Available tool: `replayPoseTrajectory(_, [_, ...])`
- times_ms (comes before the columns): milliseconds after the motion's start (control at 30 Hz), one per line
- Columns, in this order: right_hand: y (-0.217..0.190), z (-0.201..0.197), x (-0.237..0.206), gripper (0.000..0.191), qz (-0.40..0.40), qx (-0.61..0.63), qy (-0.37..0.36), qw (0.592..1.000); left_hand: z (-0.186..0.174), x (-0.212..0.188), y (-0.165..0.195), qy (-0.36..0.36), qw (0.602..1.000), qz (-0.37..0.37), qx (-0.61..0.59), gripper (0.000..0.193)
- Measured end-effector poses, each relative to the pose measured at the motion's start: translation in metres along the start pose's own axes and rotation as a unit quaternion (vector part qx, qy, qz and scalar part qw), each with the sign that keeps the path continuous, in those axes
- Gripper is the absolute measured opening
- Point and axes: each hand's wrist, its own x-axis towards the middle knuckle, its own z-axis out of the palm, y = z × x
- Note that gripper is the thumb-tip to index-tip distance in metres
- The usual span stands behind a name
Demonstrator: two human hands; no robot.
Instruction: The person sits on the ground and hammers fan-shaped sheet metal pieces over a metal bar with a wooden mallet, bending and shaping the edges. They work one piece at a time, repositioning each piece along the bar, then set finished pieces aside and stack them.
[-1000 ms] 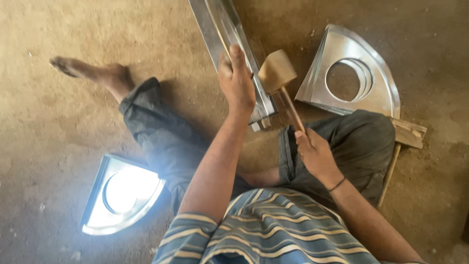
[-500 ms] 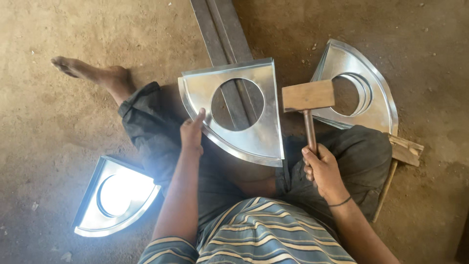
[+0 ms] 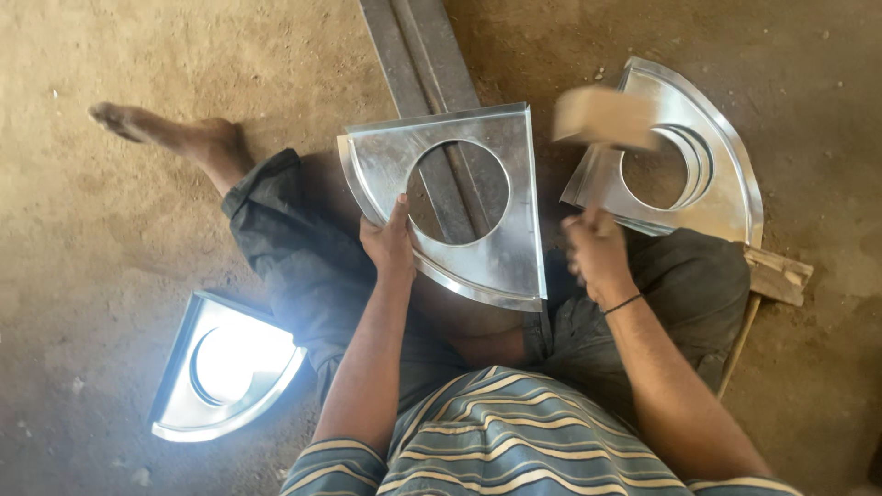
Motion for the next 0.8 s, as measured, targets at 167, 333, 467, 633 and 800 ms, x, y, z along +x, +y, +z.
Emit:
replayPoseTrajectory(167, [0.013, 0.001, 0.005, 0.021, -0.035, -0.038, 0.053, 0.997, 0.001, 0.001, -0.004, 0.010, 1.000, 0.021, -0.015, 0.048])
replayPoseTrajectory(333, [0.025, -0.008, 0.016, 0.022, -0.269, -0.237, 0.100, 0.928, 0.002, 0.002, -0.009, 0.031, 0.999, 0.023, 0.008, 0.047])
replayPoseTrajectory(467, [0.022, -0.012, 0.015, 0.023, -0.108, -0.085, 0.048, 0.989, 0.003, 0.002, -0.011, 0.025, 0.999, 0.019, 0.012, 0.047])
replayPoseTrajectory(633, [0.009, -0.009, 0.004, 0.023, -0.040, 0.019, 0.081, 0.996, 0.004, 0.002, -0.011, 0.015, 0.998, 0.054, 0.010, 0.048])
replayPoseTrajectory(800, [0.004, -0.015, -0.014, 0.023, -0.048, -0.022, 0.034, 0.998, 0.009, -0.001, -0.009, 0.010, 0.999, 0.033, 0.002, 0.051])
